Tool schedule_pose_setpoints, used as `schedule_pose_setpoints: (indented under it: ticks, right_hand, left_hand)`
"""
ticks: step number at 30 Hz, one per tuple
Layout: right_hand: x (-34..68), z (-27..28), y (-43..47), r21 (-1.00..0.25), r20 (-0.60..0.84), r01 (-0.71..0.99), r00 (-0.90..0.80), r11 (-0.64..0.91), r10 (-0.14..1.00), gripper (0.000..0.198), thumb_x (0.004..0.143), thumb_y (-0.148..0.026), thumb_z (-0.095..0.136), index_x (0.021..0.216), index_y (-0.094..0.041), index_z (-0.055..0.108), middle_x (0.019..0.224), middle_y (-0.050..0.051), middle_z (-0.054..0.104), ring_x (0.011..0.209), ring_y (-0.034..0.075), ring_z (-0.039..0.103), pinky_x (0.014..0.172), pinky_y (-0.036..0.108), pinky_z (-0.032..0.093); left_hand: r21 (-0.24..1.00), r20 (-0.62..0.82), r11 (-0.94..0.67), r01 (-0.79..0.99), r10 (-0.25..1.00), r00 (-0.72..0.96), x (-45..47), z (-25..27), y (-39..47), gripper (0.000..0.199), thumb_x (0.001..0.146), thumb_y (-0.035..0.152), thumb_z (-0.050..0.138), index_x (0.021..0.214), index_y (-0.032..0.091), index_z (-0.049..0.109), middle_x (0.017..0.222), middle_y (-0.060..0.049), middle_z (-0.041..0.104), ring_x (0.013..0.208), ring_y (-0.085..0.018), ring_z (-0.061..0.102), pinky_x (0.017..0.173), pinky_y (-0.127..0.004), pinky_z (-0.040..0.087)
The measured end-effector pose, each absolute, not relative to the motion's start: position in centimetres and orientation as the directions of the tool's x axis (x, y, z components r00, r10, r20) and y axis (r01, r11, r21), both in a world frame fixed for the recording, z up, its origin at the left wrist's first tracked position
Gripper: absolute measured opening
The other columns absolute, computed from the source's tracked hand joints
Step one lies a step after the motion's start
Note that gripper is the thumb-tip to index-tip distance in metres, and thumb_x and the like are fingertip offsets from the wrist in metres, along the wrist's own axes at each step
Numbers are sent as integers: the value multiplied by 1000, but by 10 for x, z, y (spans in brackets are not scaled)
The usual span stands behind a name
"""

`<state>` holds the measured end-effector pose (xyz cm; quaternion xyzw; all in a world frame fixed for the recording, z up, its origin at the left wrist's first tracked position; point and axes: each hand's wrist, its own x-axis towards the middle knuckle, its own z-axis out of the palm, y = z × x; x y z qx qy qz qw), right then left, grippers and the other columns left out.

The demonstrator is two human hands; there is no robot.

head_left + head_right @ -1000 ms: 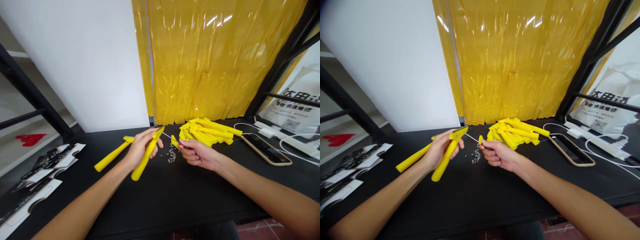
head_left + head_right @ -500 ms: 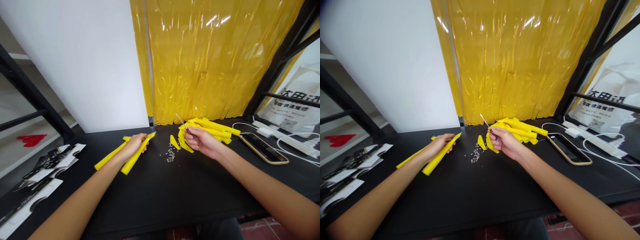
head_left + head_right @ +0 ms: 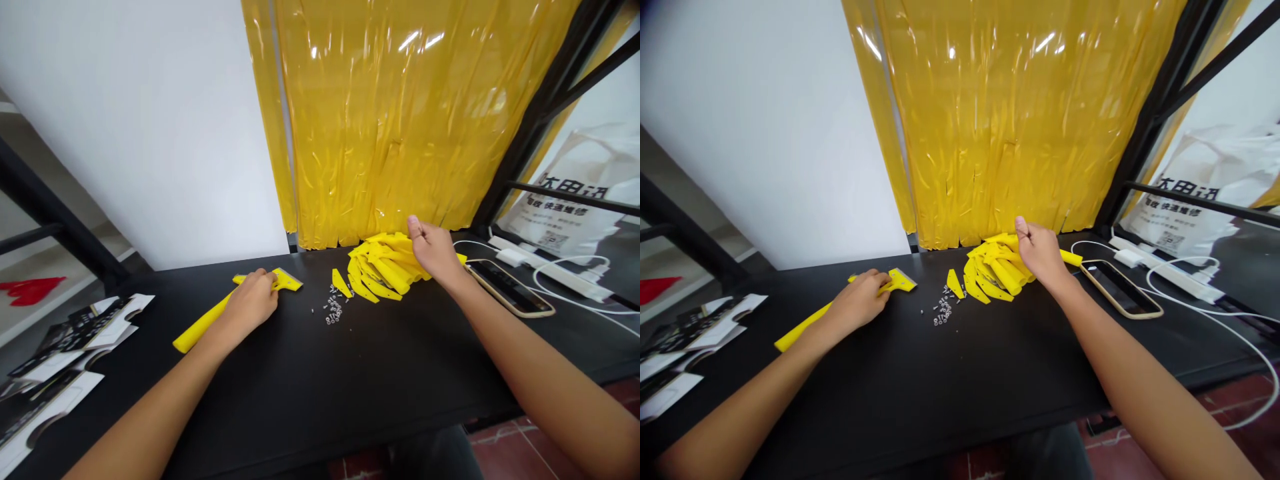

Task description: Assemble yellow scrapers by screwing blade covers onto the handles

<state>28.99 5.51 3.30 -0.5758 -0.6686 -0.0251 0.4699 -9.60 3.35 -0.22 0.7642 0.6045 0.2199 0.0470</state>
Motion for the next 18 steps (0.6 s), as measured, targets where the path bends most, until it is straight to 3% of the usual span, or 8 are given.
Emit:
schedule_pose_setpoints:
  ticks: [2,3,5,7,8,10,12,18]
  right_hand:
    - [298,29,60,-302,664,907,-21,294,748,43,102,-40,31,69,-21,50,74,8,56,72,22,52,65,35,32]
    - [300,26,62,-210,636,941,-74,265,768,39,101,-36,33,76,-19,57,82,11,60,78,24,55,68,35,32]
    - [300,20,64,-48,546,979,-141,199,826,33,99,-34,40,91,-17,67,94,14,62,88,27,57,73,37,33]
    - [299,15,63,72,463,986,-167,150,871,31,96,-37,49,100,-17,72,99,15,63,93,29,58,77,39,32]
    - [299,14,62,114,433,984,-174,138,884,30,95,-38,52,102,-18,73,100,15,63,94,30,58,79,41,31]
    - [299,13,61,166,395,978,-182,125,900,29,93,-38,56,100,-18,75,100,15,64,97,31,57,81,43,30]
    - [300,13,60,188,376,975,-186,122,908,26,92,-36,58,100,-19,76,99,15,65,99,32,56,81,43,29]
    - [301,17,61,170,376,972,-216,162,901,25,89,-34,60,95,-17,76,96,14,68,98,32,57,80,42,29]
  left_hand:
    - [260,326,-245,934,933,154,-95,4,32,15,76,18,61,87,18,71,98,-15,64,101,-36,58,92,-48,40]
    - [298,359,-253,920,923,138,-92,8,30,16,77,19,62,90,17,72,101,-16,65,105,-37,57,95,-50,39]
    - [544,398,-325,774,912,103,-81,17,27,22,83,25,62,99,16,73,112,-18,67,113,-35,57,101,-50,39]
    - [895,215,-247,373,969,126,-68,26,21,26,89,32,59,104,15,72,111,-17,71,104,-30,65,96,-46,48]
    - [979,110,-141,146,973,203,-62,30,18,29,90,33,58,107,13,72,113,-18,72,103,-30,67,95,-46,50]
    - [988,19,27,-150,955,297,-53,36,13,29,90,28,57,107,9,72,116,-20,72,105,-29,69,98,-44,50]
    - [944,-48,160,-287,932,359,-49,39,10,30,90,23,54,105,6,73,117,-22,72,105,-30,70,99,-43,51]
    - [893,-101,264,-365,907,408,-51,38,8,30,89,21,53,99,3,76,110,-23,74,98,-28,73,91,-38,56]
